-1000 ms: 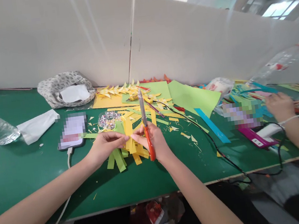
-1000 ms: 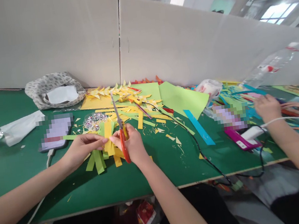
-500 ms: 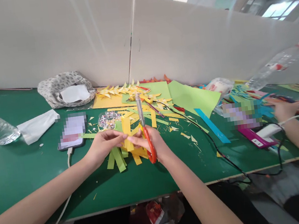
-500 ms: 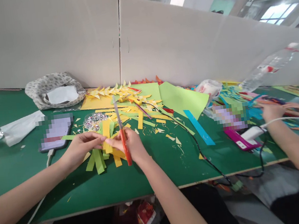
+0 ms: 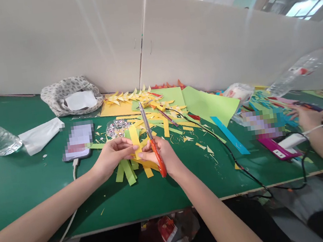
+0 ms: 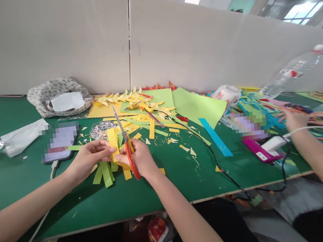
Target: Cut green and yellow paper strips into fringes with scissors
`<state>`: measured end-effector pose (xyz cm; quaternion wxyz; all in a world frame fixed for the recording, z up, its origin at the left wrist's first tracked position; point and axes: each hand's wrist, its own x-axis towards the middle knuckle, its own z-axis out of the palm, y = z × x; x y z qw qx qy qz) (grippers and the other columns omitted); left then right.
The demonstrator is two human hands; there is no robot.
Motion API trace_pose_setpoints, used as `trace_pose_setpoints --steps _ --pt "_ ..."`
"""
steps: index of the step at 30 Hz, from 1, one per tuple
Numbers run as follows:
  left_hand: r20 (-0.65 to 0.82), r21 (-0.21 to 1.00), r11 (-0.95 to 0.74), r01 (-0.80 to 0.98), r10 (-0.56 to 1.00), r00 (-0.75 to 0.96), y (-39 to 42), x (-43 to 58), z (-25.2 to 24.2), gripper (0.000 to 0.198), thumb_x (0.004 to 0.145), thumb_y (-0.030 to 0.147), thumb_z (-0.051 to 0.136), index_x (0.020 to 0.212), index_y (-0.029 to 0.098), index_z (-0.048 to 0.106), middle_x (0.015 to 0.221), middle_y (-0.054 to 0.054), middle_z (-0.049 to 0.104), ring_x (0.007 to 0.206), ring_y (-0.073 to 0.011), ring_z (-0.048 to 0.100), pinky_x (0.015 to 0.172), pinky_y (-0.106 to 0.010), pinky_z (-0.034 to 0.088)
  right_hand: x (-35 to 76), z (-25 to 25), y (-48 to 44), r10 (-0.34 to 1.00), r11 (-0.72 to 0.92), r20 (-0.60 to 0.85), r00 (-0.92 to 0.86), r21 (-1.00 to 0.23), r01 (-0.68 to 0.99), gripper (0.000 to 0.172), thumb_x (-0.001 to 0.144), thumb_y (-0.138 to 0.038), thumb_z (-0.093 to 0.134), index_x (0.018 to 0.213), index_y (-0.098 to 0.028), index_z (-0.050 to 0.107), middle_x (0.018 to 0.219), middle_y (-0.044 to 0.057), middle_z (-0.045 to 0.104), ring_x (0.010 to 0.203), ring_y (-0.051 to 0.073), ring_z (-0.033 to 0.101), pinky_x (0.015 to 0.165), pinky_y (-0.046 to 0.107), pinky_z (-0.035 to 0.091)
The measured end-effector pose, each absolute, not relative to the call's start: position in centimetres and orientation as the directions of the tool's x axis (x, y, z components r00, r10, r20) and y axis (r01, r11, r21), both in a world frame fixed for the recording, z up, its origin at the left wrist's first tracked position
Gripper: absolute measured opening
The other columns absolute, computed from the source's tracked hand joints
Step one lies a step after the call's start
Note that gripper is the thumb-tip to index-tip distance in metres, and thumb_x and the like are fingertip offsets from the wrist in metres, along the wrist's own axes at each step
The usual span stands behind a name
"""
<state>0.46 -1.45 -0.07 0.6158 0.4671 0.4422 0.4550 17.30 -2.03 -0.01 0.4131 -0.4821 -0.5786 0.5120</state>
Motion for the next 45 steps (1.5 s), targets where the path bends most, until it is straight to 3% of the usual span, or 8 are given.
trace_pose_setpoints --steps 13,24,34,40,45 --pt "-0.095 0.974 0.132 -0.184 0.975 0.201 -1.5 0.3 0.1 0.023 0.059 0.015 0.074 0.07 0.017 0.054 0.06 0.004 0.064 0.055 -0.0072 0.059 0.056 -0.018 0.047 17.3 0.3 -2.0 0.985 -0.001 -0.027 -0.17 -0.989 0.15 0.029 0.052 -0.021 0.07 0.067 -0.021 0.045 0.07 -0.003 0.058 0.061 0.012 0.055 0.065 0.029 0.046" --pt "-0.074 0.952 0.136 -0.274 0.972 0.225 -1.4 0.3 0.1 0.027 0.062 0.02 0.074 0.067 0.017 0.048 0.065 0.002 0.065 0.065 -0.0113 0.063 0.061 -0.021 0.049 17.3 -0.1 -2.2 0.976 0.024 -0.024 -0.215 -0.975 0.219 0.029 0.053 -0.023 0.069 0.07 -0.021 0.046 0.072 -0.003 0.06 0.065 0.014 0.058 0.066 0.03 0.047" --pt "-0.081 0.91 0.081 -0.407 0.997 0.017 -0.5 -0.3 0.1 0.029 0.061 0.021 0.075 0.063 0.017 0.046 0.063 0.004 0.059 0.062 -0.0074 0.059 0.059 -0.017 0.05 17.3 1.2 -2.8 0.965 0.052 -0.055 -0.256 -0.918 0.393 0.027 0.053 -0.028 0.068 0.07 -0.02 0.049 0.075 0.0 0.061 0.062 0.014 0.056 0.063 0.03 0.045" --pt "-0.051 0.913 0.023 -0.408 0.997 -0.058 0.0 -0.8 0.3 0.031 0.061 0.022 0.075 0.064 0.018 0.045 0.069 0.002 0.06 0.066 -0.0088 0.059 0.056 -0.018 0.051 17.4 1.4 -2.8 0.969 0.045 -0.048 -0.243 -0.93 0.364 0.025 0.053 -0.024 0.068 0.07 -0.02 0.05 0.076 0.0 0.063 0.067 0.015 0.059 0.066 0.03 0.046" --pt "-0.021 0.915 -0.034 -0.403 0.991 -0.131 0.4 -1.1 0.1 0.033 0.059 0.02 0.075 0.061 0.018 0.043 0.066 0.004 0.056 0.072 -0.0102 0.059 0.058 -0.018 0.051 18.0 1.1 -2.0 0.991 0.041 -0.002 -0.131 -0.945 0.325 0.025 0.054 -0.025 0.069 0.068 -0.02 0.049 0.072 0.0 0.064 0.067 0.017 0.061 0.067 0.032 0.048"
